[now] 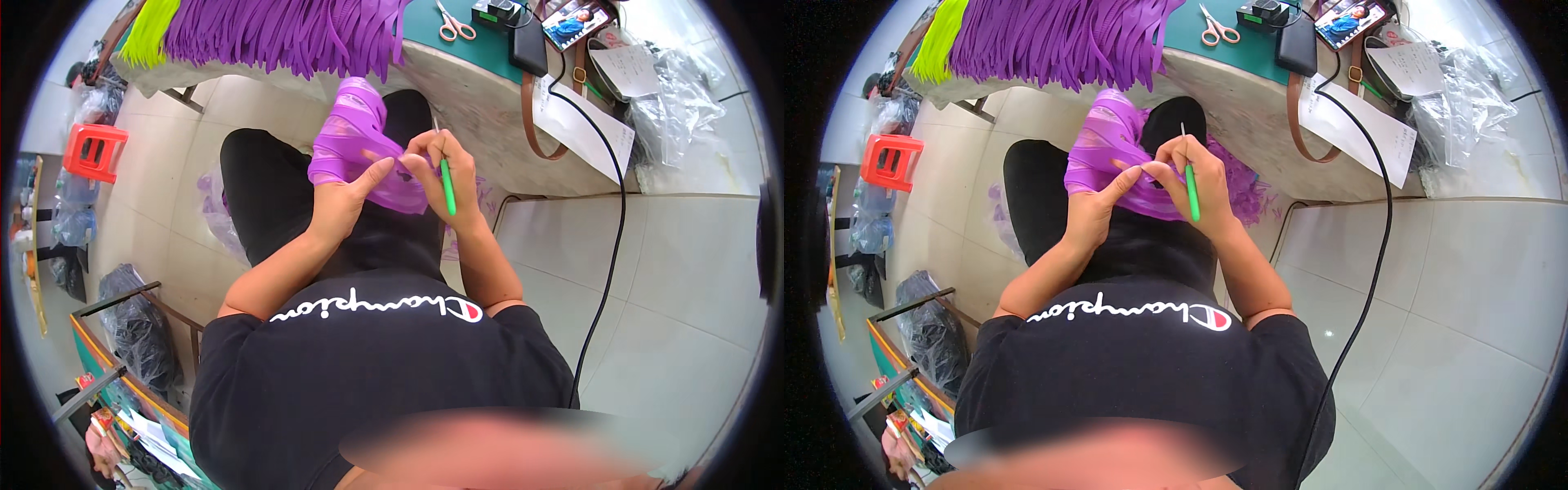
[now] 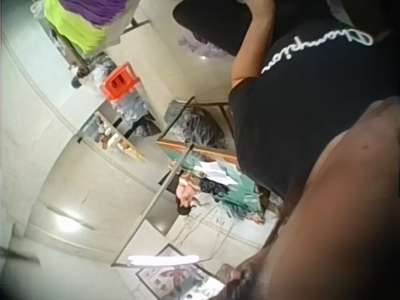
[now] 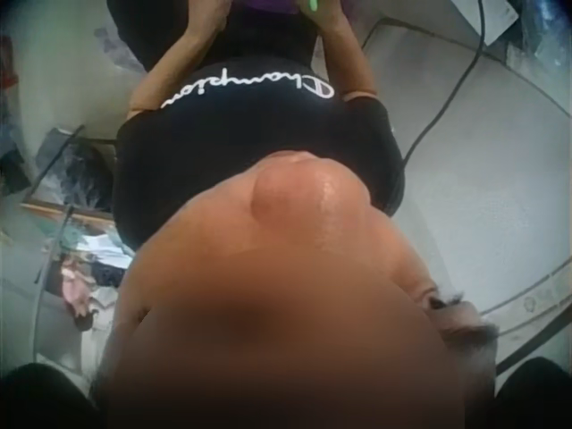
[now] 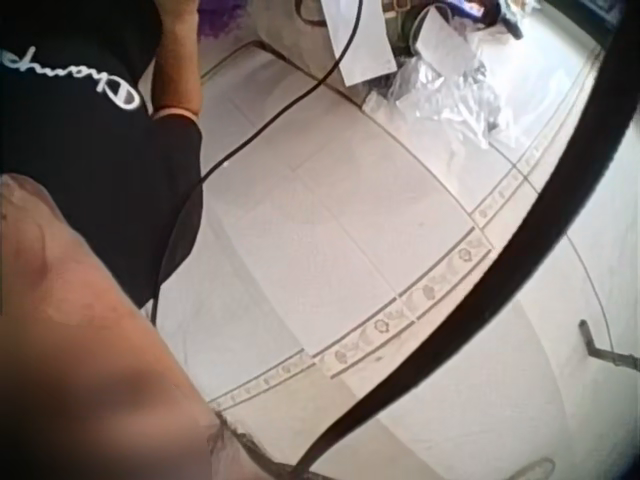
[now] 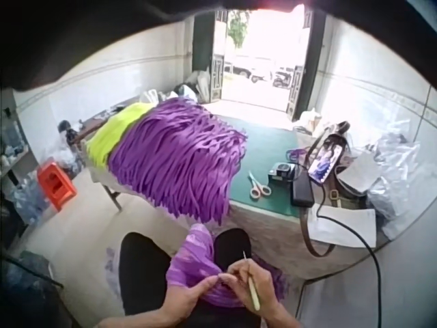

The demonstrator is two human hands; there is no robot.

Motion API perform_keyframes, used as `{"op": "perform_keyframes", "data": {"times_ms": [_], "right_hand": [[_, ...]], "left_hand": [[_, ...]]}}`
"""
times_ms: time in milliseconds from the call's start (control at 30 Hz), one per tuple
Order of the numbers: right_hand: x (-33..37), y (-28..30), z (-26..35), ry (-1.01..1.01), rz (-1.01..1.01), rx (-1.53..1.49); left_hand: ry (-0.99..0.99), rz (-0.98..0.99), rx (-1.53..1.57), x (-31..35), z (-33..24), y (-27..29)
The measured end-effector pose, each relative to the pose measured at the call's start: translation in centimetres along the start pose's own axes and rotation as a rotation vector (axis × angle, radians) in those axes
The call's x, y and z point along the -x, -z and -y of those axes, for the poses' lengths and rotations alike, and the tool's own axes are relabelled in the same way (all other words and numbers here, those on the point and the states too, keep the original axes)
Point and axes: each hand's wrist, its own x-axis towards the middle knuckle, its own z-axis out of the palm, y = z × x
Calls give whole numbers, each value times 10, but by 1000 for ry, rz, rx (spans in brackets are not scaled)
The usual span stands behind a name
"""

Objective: Organizing, bundling, and trimming purple fabric strips using a hook tool and scissors at a workbench.

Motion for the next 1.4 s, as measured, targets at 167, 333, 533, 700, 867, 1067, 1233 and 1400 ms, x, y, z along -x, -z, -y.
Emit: {"op": "perform_keyframes", "data": {"times_ms": [167, 333, 533, 700, 867, 1067, 1233, 1400], "right_hand": [[9, 1, -14, 65, -112, -425], [14, 3, 4, 87, -39, -208], [18, 5, -1, 216, -53, -33], [15, 2, 3, 351, -57, 118], [15, 0, 5, 416, -68, 233], [9, 8, -1, 380, 93, 378], [19, 22, -9, -13, 106, -255], [10, 21, -15, -78, -15, -419]], "left_hand": [[84, 27, 75, 2, -4, -4], [155, 15, 146, 3, -2, -2], [152, -2, 146, 4, -4, 0], [153, -16, 158, 5, -3, 0], [139, -26, 147, 5, 0, 1], [88, 9, 43, 6, 1, 5], [53, 24, 38, 4, 2, 4], [120, 79, 122, 2, -1, 4]]}}
